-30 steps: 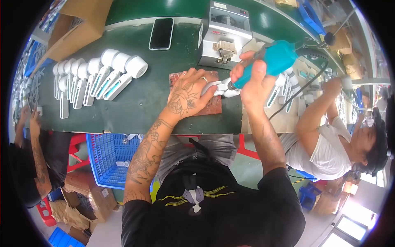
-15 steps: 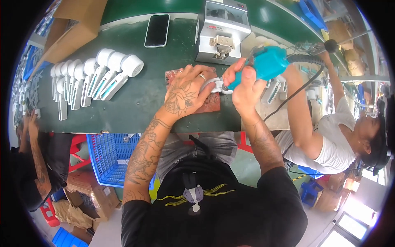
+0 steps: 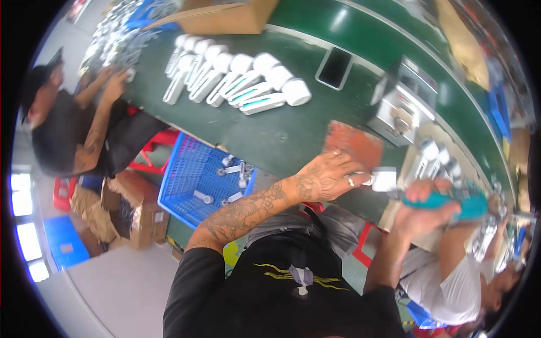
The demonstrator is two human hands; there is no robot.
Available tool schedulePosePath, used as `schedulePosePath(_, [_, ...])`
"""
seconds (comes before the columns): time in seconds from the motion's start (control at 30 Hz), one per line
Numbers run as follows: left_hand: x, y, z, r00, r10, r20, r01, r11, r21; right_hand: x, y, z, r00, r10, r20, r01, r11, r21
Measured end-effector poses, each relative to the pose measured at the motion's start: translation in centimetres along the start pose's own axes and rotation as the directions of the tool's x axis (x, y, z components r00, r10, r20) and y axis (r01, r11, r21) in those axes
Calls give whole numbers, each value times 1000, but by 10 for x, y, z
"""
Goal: Assembling small handheld electric fans on a production line using an electric screwdriver.
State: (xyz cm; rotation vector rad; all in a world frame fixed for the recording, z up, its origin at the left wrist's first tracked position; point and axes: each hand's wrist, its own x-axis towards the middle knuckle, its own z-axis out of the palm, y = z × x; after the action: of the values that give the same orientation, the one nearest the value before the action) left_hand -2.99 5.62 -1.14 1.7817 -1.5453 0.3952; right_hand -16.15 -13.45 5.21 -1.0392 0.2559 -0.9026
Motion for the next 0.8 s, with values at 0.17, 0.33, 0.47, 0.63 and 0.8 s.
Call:
schedulePosePath(0.17, [-60, -52, -104, 565, -656, -501, 737, 674, -52, -38, -22, -18, 996, -93, -6, 93, 994, -55])
schedulePosePath(0.33, [-190, -235, -221, 414, -461, -785, 854, 496, 159, -56, -22, -37, 1000, 1, 17, 3, 977, -211])
schedulePosePath(0.47, [-349, -338, -397, 459, -702, -544, 779, 612, -134, -57, -17, -30, 993, 110, -41, -115, 979, -170])
schedulePosePath(0.63, [-135, -280, -224, 503, -604, -618, 810, 578, 95, -62, -19, -38, 996, 63, 64, -39, 945, -325])
schedulePosePath(0.8, [79, -29, -45, 874, -486, 25, 483, 860, -164, -66, -27, -39, 999, 33, 26, -24, 955, -296])
